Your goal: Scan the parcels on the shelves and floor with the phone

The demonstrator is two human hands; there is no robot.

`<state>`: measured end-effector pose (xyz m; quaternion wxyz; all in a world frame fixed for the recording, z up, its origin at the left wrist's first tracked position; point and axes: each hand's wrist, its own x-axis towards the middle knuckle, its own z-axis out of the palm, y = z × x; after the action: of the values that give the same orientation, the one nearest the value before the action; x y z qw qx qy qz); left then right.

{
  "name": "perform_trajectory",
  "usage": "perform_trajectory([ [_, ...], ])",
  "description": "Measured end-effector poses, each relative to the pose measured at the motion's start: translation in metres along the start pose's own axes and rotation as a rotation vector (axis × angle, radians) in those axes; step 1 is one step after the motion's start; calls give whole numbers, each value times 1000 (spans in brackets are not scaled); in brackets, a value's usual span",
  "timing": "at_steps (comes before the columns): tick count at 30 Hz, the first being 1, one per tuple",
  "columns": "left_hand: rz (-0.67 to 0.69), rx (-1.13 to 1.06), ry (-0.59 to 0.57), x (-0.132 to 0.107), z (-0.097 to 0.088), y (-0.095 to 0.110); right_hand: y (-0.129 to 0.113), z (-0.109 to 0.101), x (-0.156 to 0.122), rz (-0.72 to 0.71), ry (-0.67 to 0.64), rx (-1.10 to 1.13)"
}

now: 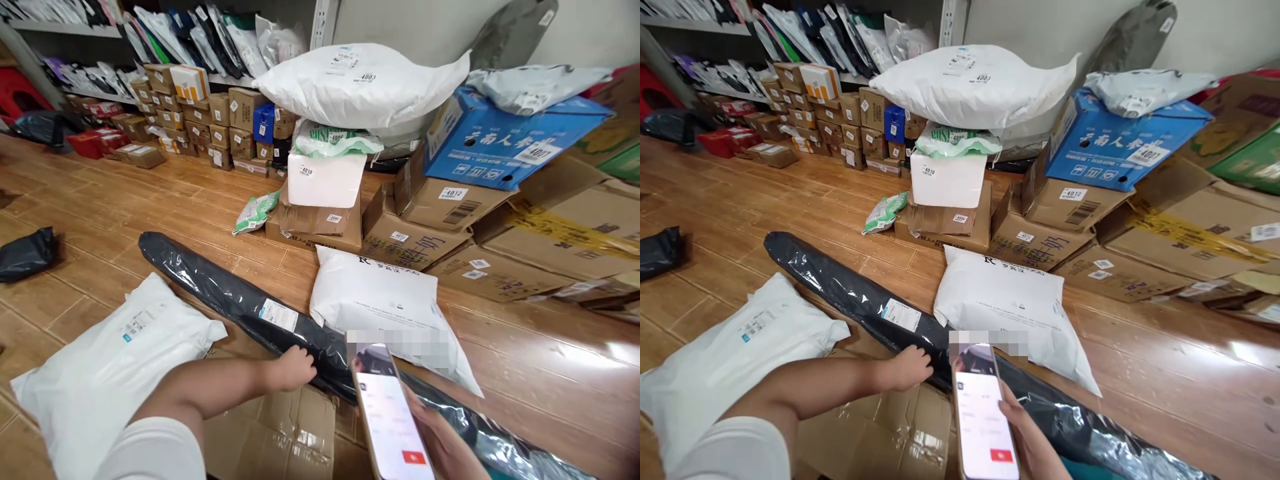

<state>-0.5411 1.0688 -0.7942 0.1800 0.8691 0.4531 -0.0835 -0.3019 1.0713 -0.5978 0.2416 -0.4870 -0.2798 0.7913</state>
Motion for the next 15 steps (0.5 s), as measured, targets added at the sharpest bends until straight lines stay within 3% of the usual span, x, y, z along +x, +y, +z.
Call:
perform_trajectory([
  [3,104,-34,-41,-50,8,12,6,23,22,72,-101,46],
  [6,83,-78,-22,-85,18,17,15,39,51,52,-190,43],
  [10,-43,-127,60,-99,44,34,25,50,79,14,-202,29],
  [15,164,-102,-103,-103,89,56,34,49,88,-10,-147,-14],
])
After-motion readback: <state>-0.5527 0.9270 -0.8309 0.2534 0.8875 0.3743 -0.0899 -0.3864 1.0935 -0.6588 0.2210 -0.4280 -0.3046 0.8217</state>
